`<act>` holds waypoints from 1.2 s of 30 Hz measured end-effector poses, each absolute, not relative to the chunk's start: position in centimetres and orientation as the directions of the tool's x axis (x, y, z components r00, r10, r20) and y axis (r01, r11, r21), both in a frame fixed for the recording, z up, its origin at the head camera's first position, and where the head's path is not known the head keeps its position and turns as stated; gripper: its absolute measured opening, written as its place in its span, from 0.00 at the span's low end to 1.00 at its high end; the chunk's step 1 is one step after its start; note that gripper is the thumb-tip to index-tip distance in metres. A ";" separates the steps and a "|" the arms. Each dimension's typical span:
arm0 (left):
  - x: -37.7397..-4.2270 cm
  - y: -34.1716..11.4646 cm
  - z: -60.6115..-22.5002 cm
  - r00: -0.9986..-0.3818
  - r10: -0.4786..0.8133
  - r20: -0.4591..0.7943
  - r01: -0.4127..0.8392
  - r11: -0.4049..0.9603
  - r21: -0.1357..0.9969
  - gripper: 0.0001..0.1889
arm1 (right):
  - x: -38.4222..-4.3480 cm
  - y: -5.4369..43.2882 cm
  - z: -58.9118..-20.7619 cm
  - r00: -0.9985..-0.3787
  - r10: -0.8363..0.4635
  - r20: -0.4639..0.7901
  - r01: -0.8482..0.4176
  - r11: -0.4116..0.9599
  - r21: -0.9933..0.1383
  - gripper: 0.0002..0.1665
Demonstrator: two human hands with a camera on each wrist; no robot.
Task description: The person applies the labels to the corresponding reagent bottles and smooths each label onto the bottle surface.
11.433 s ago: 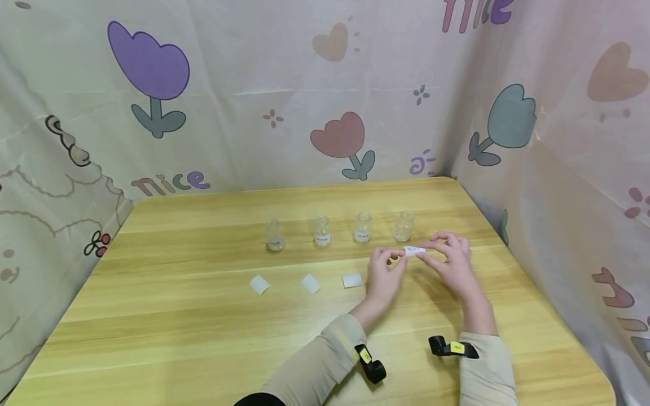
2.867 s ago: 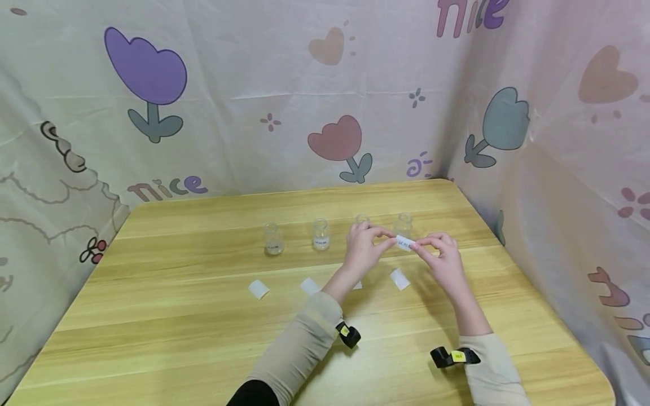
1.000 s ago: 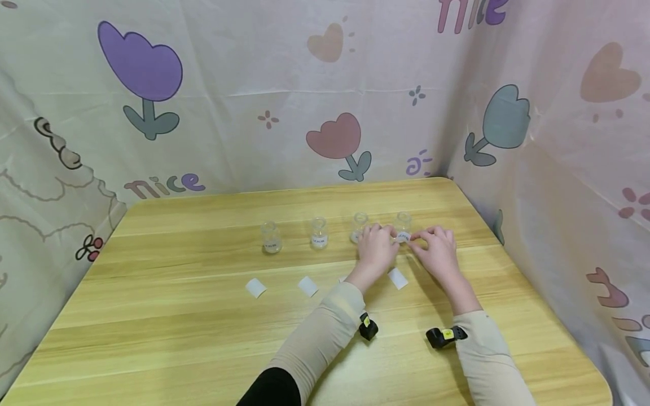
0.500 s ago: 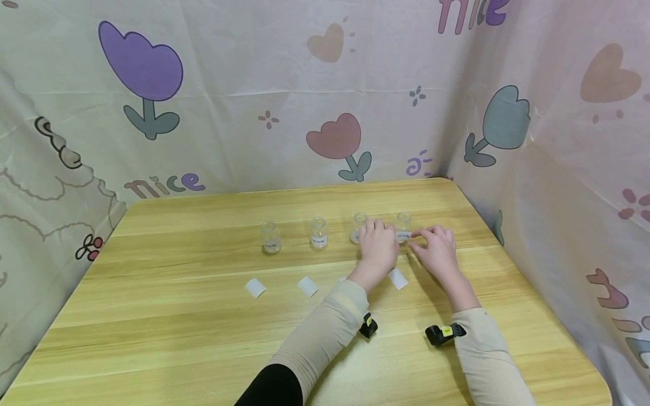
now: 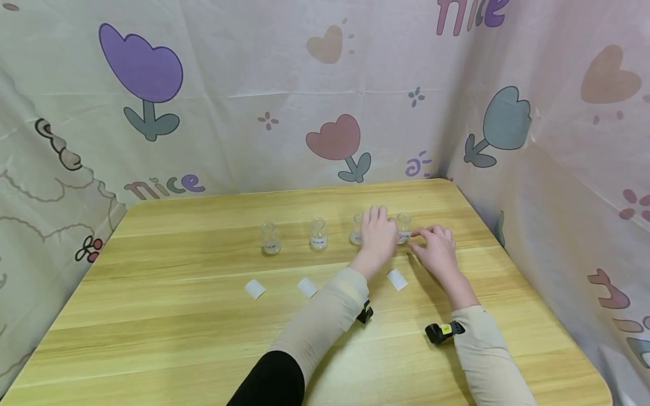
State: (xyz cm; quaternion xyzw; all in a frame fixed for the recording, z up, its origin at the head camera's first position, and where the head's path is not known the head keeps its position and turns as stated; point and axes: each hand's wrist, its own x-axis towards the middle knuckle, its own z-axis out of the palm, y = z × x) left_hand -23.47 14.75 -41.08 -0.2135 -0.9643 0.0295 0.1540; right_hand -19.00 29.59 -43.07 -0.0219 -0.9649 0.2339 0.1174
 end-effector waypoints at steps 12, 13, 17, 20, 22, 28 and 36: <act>-24.5 15.1 -41.0 -0.882 0.399 0.251 0.391 0.917 -0.080 0.19 | -19.5 29.8 -42.6 -0.961 0.095 0.258 -0.012 0.923 -0.385 0.17; -24.5 15.1 -41.0 -0.883 0.398 0.250 0.391 0.917 -0.078 0.19 | -19.5 29.8 -42.5 -0.960 0.094 0.262 -0.011 0.928 -0.373 0.17; -24.7 15.1 -41.0 -0.887 0.395 0.240 0.390 0.918 -0.069 0.21 | -19.6 29.9 -42.3 -0.964 0.088 0.252 -0.003 0.940 -0.341 0.17; -24.9 15.2 -41.0 -0.888 0.395 0.236 0.389 0.918 -0.070 0.22 | -19.7 29.9 -42.3 -0.968 0.076 0.239 -0.003 0.949 -0.315 0.17; -25.0 15.3 -41.1 -0.888 0.391 0.240 0.387 0.920 -0.069 0.22 | -19.7 29.9 -42.4 -0.969 0.073 0.237 -0.004 0.952 -0.308 0.17; -25.0 15.2 -41.0 -0.886 0.394 0.246 0.390 0.918 -0.065 0.22 | -20.3 30.6 -42.6 -0.952 0.050 0.302 -0.045 0.953 -0.300 0.22; -25.4 15.2 -40.9 -0.883 0.406 0.233 0.400 0.913 -0.076 0.26 | -22.0 32.0 -42.0 -0.943 -0.151 0.297 -0.207 0.964 -0.166 0.31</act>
